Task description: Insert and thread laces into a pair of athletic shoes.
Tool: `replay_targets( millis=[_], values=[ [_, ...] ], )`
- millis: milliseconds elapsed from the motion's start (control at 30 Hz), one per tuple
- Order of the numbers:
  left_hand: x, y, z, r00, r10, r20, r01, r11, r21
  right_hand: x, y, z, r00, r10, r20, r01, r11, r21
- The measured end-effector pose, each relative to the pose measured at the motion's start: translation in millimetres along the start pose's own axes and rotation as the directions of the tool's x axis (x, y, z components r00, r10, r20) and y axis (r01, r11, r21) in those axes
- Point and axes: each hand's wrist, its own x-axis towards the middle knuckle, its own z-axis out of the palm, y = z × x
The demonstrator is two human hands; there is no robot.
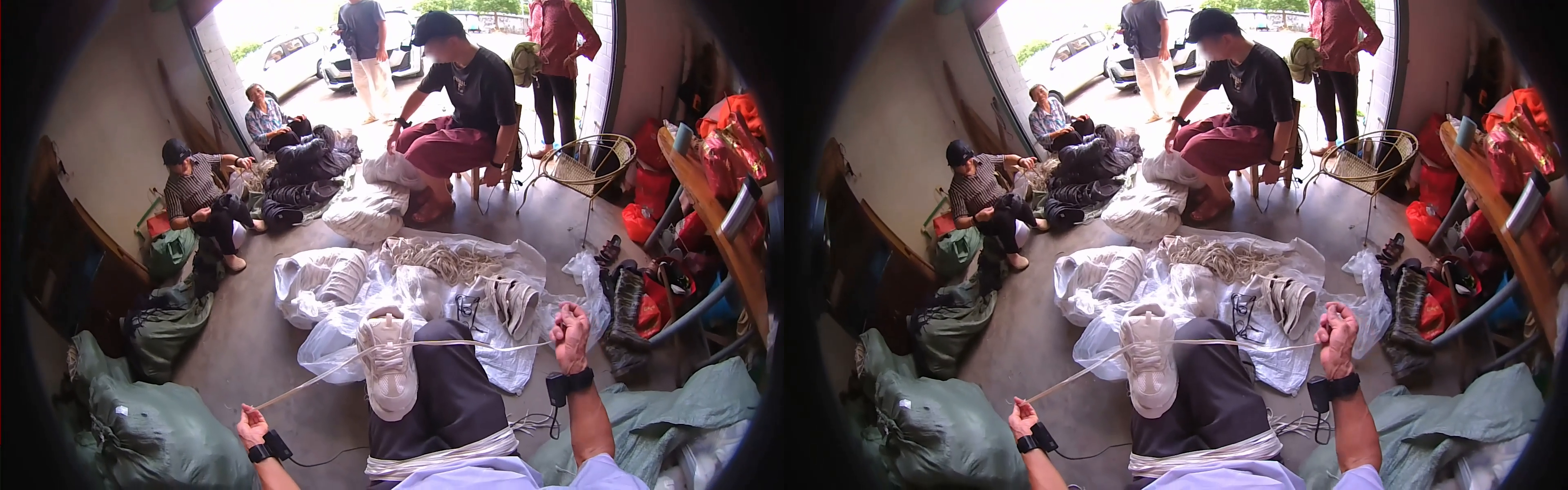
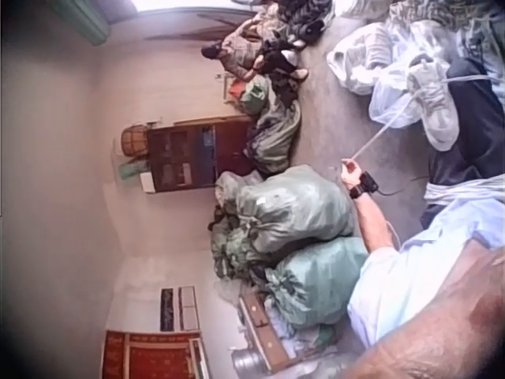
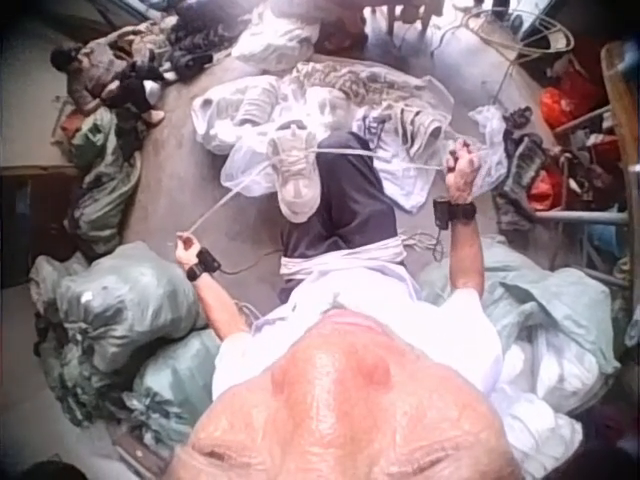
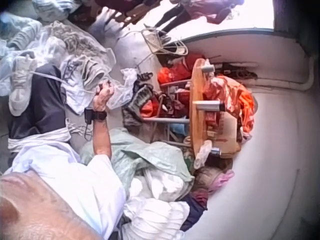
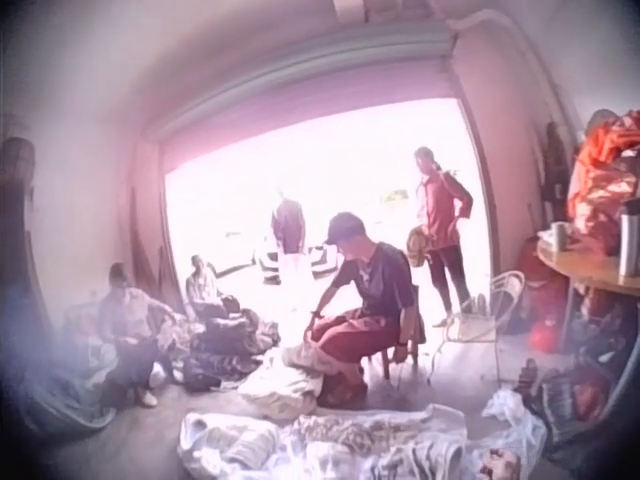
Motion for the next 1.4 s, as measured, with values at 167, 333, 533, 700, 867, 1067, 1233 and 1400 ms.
replay_targets(
  millis=[167, 333, 533, 700, 867, 1067, 1233, 1400],
  values=[
    [10, 21, -9, 0.999, -0.001, -0.038, -0.003, 0.994, -0.107, -13, 6, 62, 0.970, -0.024, 0.244, 0.083, 0.968, -0.237],
    [6, 32, -16, 0.998, 0.046, 0.042, -0.042, 0.994, -0.099, -33, 20, 113, 0.918, 0.020, 0.396, 0.168, 0.886, -0.433],
    [-6, 31, -15, 0.989, 0.102, 0.108, -0.095, 0.993, -0.074, -53, 32, 155, 0.841, 0.068, 0.537, 0.245, 0.837, -0.490],
    [-26, 20, 2, 0.935, 0.047, 0.351, -0.059, 0.998, 0.025, -55, 49, 173, 0.700, -0.112, 0.705, 0.569, 0.684, -0.456],
    [-43, 1, 34, 0.944, -0.004, 0.331, -0.064, 0.979, 0.194, -56, 62, 187, 0.555, -0.217, 0.803, 0.769, 0.501, -0.397],
    [-68, -32, 65, 0.933, -0.087, 0.348, -0.027, 0.950, 0.311, -66, 62, 198, 0.568, -0.146, 0.810, 0.773, 0.431, -0.465],
    [-91, -71, 98, 0.874, -0.149, 0.463, -0.096, 0.880, 0.464, -67, 68, 205, 0.506, -0.152, 0.849, 0.816, 0.406, -0.413],
    [-121, -115, 138, 0.853, -0.193, 0.485, -0.191, 0.750, 0.634, -64, 80, 211, 0.475, -0.109, 0.873, 0.837, 0.363, -0.410]
  ],
)
